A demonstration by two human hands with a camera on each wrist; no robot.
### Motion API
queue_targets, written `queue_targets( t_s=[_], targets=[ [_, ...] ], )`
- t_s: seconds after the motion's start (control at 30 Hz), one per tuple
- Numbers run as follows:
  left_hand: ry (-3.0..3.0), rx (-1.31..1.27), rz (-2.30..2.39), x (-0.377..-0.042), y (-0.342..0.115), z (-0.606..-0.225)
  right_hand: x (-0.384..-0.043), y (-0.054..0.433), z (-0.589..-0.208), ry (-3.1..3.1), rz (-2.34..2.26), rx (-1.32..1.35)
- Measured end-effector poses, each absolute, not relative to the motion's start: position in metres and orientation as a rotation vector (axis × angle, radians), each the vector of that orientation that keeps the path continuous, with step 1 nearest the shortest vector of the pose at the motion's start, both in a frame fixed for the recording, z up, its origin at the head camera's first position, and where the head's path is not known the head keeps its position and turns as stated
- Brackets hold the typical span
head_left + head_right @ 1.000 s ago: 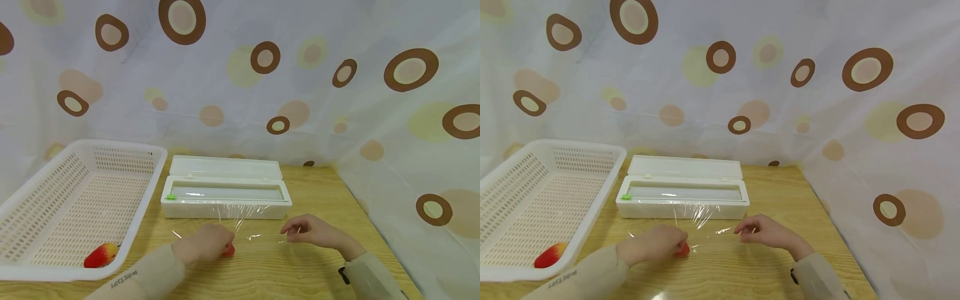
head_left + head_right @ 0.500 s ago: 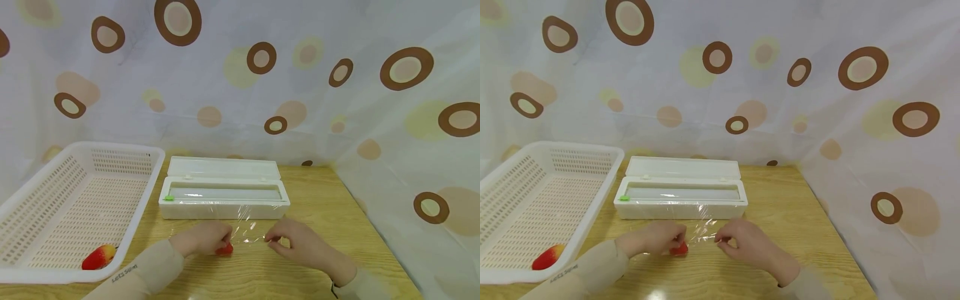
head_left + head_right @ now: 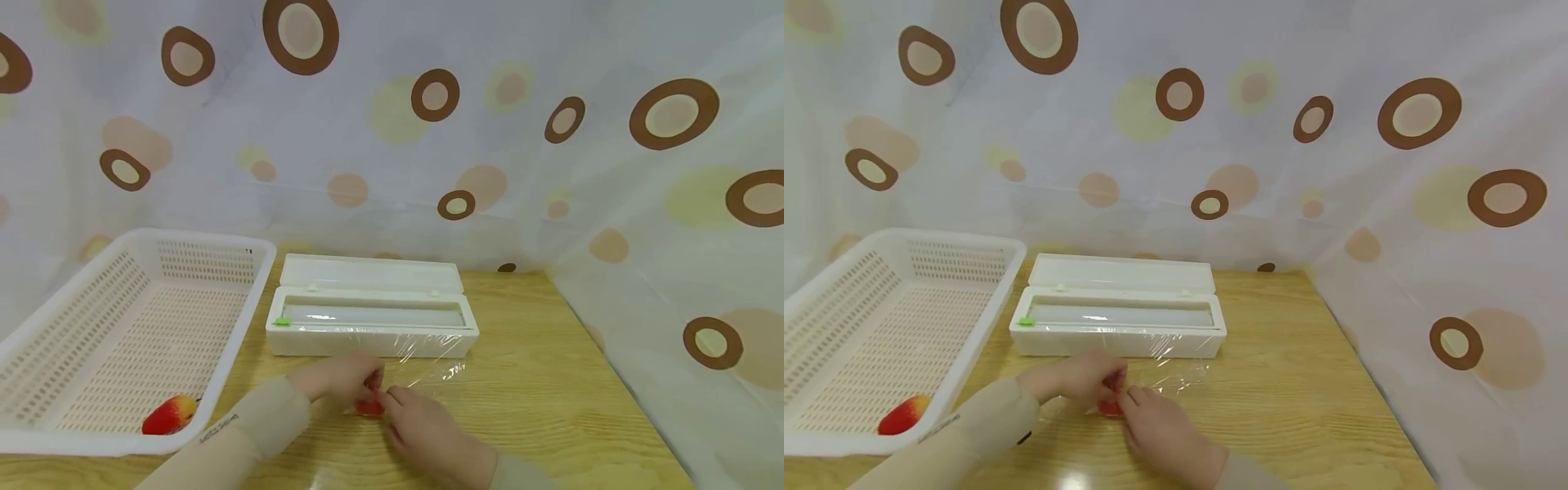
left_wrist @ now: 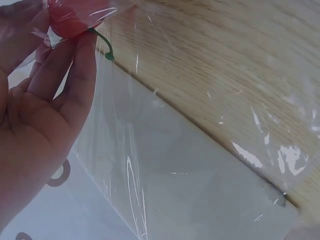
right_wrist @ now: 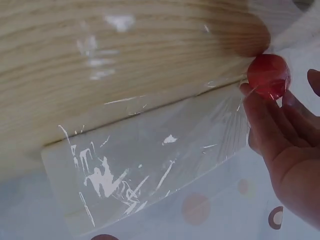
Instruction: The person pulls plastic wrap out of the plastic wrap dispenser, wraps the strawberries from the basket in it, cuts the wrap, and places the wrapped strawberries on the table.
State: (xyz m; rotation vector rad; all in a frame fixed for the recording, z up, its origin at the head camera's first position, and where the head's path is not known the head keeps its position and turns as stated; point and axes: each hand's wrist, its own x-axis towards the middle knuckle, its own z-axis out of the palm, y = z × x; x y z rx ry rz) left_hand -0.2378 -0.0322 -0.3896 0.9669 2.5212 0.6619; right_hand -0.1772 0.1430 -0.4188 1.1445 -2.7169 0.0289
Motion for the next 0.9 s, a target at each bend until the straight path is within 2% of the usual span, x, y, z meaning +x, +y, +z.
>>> queue_targets(
  t_s=[0.37, 0.9],
  targets=[
    [2.422, 0.888, 0.740, -0.245, -0.034, -0.395, -0.179, 0.132, -0.428, -2.722, -0.030, 1.039],
    [2.397, 0.928, 0.768, -0.250, -0.042, -0.397, -0.192, 0.119, -0.424, -2.759, -0.148, 1.016]
  ],
)
